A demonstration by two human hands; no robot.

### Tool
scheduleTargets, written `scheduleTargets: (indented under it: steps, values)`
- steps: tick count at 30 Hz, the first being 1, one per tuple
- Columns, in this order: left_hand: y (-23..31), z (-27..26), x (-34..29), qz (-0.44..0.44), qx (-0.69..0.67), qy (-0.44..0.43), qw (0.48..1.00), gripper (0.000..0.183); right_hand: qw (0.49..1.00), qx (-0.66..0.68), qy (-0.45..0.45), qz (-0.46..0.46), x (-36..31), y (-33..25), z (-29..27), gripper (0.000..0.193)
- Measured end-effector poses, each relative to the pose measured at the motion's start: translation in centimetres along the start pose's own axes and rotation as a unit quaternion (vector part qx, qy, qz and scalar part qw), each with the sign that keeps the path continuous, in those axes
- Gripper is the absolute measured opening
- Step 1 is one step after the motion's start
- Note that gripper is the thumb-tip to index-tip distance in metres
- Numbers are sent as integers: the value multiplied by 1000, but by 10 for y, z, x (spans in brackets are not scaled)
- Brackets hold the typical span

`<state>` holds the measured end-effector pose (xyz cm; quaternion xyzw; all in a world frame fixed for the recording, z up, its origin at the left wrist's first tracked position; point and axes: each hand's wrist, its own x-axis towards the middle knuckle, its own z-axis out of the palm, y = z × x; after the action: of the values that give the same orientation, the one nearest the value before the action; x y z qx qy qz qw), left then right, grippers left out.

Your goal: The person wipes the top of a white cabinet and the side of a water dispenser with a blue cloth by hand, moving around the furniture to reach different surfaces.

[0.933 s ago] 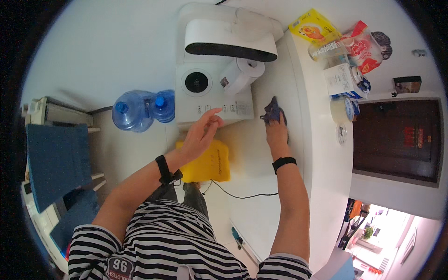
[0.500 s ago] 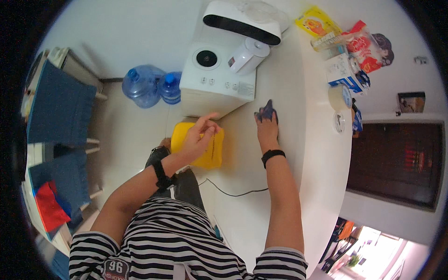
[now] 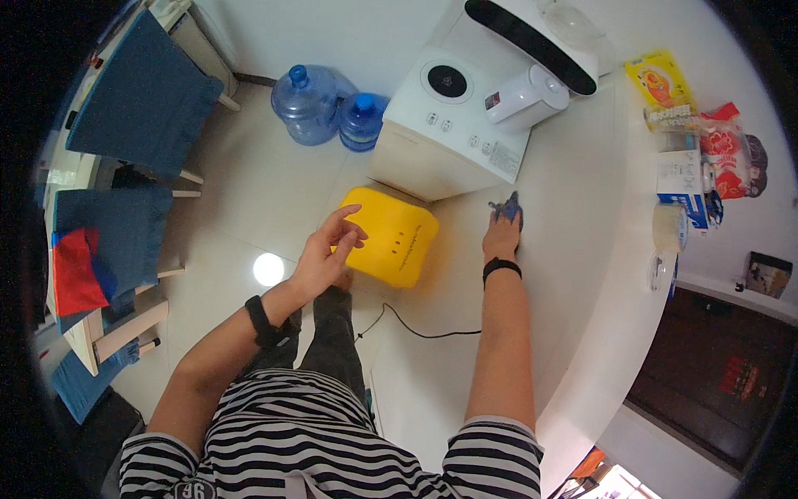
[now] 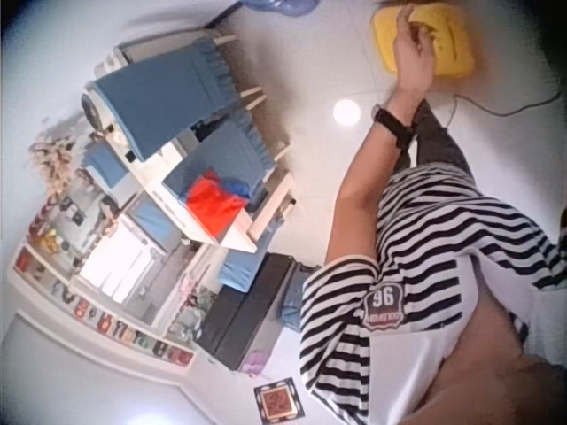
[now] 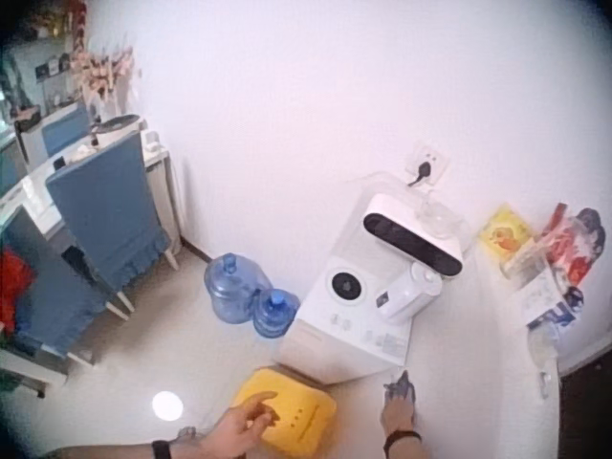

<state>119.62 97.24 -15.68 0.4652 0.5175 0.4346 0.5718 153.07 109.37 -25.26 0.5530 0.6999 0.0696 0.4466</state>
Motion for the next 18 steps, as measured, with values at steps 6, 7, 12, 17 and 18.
scheduleTargets:
  steps: [6,7,12,17,18]
  values:
    - [-17,-24,-30,-28,9,9,1000,37,995,-2,-63,-76,-58,-55,33,46]
    - [-17,-28,-36,-18,11,5,1000,37,995,9,-61,-75,-67,-58,34,46]
    - [-4,-44,-68,25,10,-10,1000,37,999,-26,7,-22,-114,-44,26,43]
    - [3,-65,-112,58,19,-7,998,32,991,-86,72,70,-155,-12,-18,42]
    - [3,-67,-119,63,26,-10,998,31,987,-92,93,93,-164,-4,-26,43]
